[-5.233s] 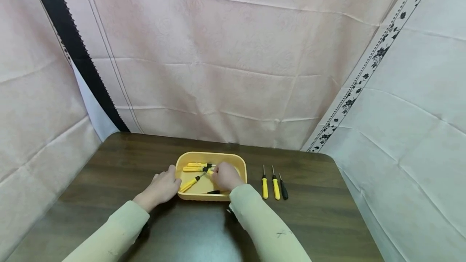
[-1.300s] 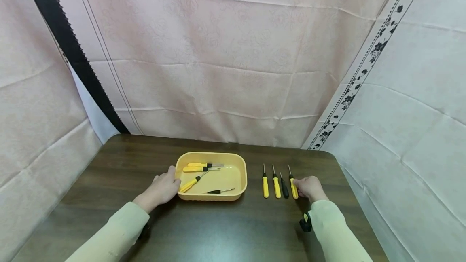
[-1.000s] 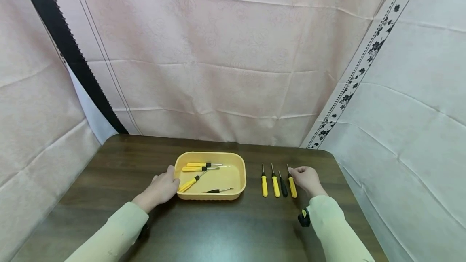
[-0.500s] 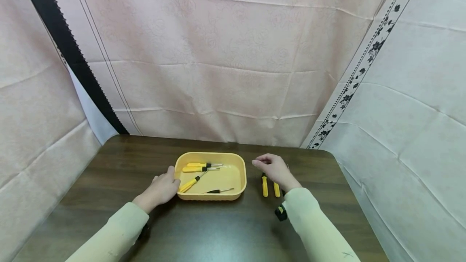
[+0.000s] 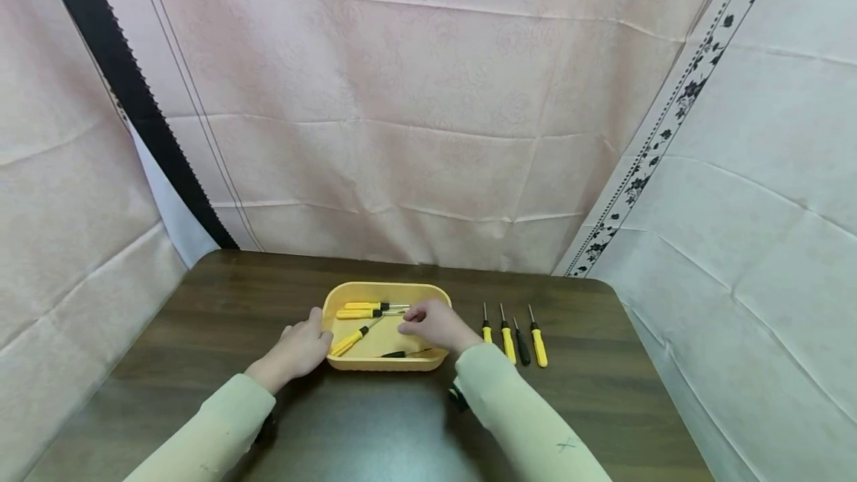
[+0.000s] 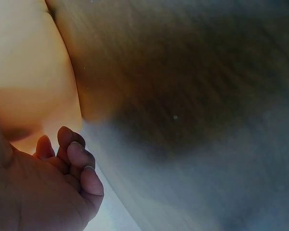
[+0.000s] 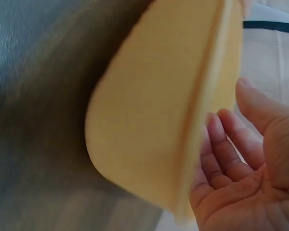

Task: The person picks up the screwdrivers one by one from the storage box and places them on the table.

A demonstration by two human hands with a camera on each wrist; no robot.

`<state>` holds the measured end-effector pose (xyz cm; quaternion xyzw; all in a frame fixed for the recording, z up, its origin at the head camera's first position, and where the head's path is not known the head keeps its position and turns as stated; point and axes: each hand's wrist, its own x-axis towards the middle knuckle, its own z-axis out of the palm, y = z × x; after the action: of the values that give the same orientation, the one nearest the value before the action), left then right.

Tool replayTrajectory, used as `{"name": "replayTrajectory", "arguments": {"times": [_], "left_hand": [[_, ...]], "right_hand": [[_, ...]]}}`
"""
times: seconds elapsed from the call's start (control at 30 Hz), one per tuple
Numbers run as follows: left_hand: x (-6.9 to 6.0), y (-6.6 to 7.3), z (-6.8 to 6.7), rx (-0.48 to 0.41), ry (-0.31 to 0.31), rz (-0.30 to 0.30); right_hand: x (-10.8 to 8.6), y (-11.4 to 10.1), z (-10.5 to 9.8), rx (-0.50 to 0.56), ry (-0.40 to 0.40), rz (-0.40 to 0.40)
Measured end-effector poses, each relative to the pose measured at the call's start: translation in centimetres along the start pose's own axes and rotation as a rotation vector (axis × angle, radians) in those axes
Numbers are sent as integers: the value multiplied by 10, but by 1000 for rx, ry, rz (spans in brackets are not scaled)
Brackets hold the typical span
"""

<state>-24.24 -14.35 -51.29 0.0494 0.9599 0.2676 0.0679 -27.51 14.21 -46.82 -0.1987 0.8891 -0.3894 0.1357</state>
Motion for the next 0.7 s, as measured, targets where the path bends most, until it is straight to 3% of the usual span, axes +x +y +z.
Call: {"name": "replayTrajectory", "arguments": {"times": [0.23, 0.5, 0.7], "left_hand": [[0, 1, -1, 9, 5, -4], [0, 3, -1, 8, 4, -7], [-1, 3, 0, 17, 26, 5]], "right_hand": [[10, 2, 20, -78, -72, 9], [14, -1, 27, -120, -152, 44], [15, -4, 32, -236, -152, 12]]}}
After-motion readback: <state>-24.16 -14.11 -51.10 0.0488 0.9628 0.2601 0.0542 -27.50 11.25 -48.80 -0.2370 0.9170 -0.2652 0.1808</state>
